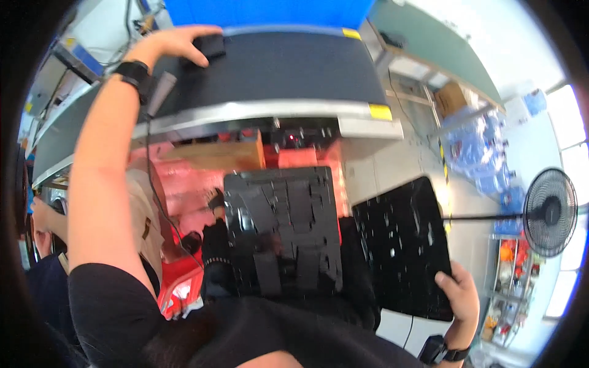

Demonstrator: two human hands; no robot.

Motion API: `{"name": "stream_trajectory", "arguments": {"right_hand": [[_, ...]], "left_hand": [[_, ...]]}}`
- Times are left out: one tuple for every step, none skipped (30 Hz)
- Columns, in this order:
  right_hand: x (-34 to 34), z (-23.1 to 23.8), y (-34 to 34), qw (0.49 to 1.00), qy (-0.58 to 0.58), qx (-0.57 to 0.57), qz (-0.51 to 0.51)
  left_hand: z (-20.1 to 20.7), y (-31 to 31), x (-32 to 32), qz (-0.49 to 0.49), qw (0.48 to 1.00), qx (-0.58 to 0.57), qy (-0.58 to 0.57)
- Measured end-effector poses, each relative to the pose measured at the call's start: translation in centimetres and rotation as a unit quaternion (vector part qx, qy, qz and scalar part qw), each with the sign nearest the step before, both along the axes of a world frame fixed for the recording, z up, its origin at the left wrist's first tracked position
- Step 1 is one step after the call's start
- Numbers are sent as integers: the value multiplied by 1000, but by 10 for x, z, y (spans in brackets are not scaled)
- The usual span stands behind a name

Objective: Assembling black plastic enclosures or parts on a workbench.

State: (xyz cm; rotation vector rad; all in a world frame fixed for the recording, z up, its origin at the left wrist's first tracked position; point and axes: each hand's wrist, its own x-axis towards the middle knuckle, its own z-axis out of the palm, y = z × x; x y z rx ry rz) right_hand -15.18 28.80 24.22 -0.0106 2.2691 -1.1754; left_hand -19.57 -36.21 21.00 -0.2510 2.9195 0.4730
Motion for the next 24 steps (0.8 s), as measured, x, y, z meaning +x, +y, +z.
{"name": "stream_trajectory", "arguments": {"right_hand": [[3, 4, 3, 1000, -3, 10, -7], [5, 7, 6, 999, 4, 25, -20], [8, 8, 9, 1000, -3, -4, -29], [11, 8, 13, 999, -1, -4, -44], [13, 8, 16, 1000, 5, -10, -28], [14, 9, 18, 999, 23, -7, -22], [17, 7, 20, 1000, 13, -9, -19], [18, 6, 22, 999, 14, -19, -30], [19, 5, 23, 998, 24, -33, -44], [21, 5, 24, 999, 19, -31, -39], [21, 4, 25, 999, 8, -30, -32], [22, 3, 25, 999, 4, -17, -33], [23, 3, 27, 999, 7, -26, -21], [23, 2, 27, 1000, 19, -20, -11], [24, 2, 29, 1000, 5, -27, -6], [24, 1, 31, 1000, 6, -22, -16], [24, 1, 32, 1000, -6, -28, -7], [25, 0, 34, 999, -2, -49, -10], [25, -1, 36, 997, 9, -71, -13], [26, -1, 38, 997, 1, -74, -15], [26, -1, 39, 997, -2, -81, -18], [26, -1, 41, 996, 4, -90, -23], [28, 0, 43, 996, 12, -87, -25], [29, 2, 45, 996, 3, -83, -19]], "left_hand": [[3, 2, -5, 32, 996, 69, -41], [0, 7, -5, -67, 991, 119, 9], [9, 9, -9, -57, 989, 120, -69], [3, 16, -9, 13, 987, 152, -50], [4, 22, -10, 37, 993, 104, -37], [2, 29, -10, 62, 996, 54, -21], [-2, 36, -9, 58, 997, 55, -22], [-7, 43, -9, 16, 998, -4, 55], [-11, 50, -8, -25, 989, -64, 133], [-15, 56, -7, -25, 988, -66, 136], [-17, 62, -9, -18, 986, -53, 160], [-17, 67, -10, -9, 982, -39, 185], [-19, 73, -11, 31, 976, -111, 183], [-19, 77, -12, 14, 980, -78, 183], [-20, 81, -12, 13, 976, -85, 199], [-20, 85, -12, 9, 973, -93, 212], [-21, 90, -10, 7, 973, -94, 210], [-22, 95, -8, 11, 972, -74, 221], [-23, 100, -6, 15, 971, -55, 232], [-22, 104, -2, -22, 974, 5, 224], [-25, 112, 2, 1, 970, -38, 238], [-27, 119, 8, 26, 964, -80, 254], [-26, 124, 14, 34, 961, -82, 263], [-24, 129, 20, 34, 961, -83, 263]]}}
